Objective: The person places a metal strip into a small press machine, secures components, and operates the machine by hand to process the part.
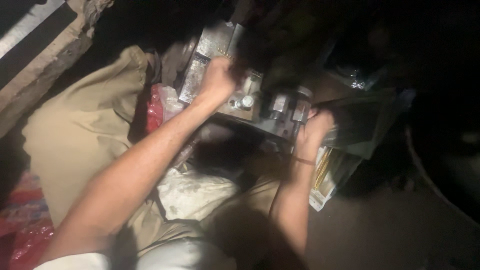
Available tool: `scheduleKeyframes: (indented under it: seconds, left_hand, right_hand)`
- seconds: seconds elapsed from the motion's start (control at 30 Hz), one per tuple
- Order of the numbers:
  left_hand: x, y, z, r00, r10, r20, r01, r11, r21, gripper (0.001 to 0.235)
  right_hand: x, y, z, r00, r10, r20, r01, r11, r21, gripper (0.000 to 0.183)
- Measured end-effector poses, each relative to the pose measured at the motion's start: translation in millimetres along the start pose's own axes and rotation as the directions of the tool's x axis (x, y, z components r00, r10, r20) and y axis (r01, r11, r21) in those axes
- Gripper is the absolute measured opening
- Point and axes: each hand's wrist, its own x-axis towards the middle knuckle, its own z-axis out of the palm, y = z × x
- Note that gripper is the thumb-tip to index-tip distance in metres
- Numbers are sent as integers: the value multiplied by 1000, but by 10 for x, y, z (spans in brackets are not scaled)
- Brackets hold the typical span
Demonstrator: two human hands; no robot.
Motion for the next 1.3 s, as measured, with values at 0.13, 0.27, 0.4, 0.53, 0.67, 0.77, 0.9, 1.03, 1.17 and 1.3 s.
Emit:
scheduleKeyframes:
  seconds: [0.13,0.27,0.4,0.53,0.67,0.77,0.9,1.03,1.17,1.3]
  left_hand:
    - [-21,153,-8,998,-63,29,61,997,55,30]
    - [3,180,34,978,-171,124,178,983,-47,27]
    - [39,91,83,979,-147,142,163,981,-105,29]
    - [45,105,128,970,-175,167,202,965,-165,26]
    - [66,102,140,976,-127,175,140,988,-60,26]
    - [87,33,167,974,-151,169,174,976,-130,27]
    - [96,-87,173,978,-165,124,185,968,-170,30]
    - [79,-137,172,985,-125,122,148,969,-198,24]
    - [83,-77,208,975,-186,121,211,947,-241,23]
    - [94,-61,193,978,-168,123,190,961,-200,22]
  right_hand:
    - [40,43,-90,1000,28,-1,-28,999,27,21]
    - [7,25,-6,995,91,28,-93,994,63,20]
    - [13,36,122,987,147,67,-153,984,96,19]
    - [9,48,65,988,150,45,-154,979,136,18]
    - [-36,90,37,987,151,49,-158,969,189,18]
    - [-9,77,131,988,152,-38,-147,984,104,17]
    - [-66,31,199,994,105,-25,-100,984,150,15]
    - [-206,-221,235,984,177,-4,-175,980,98,31]
    - [-316,-461,411,983,180,-46,-172,974,145,34]
    - [-358,-432,408,996,92,17,-93,988,120,28]
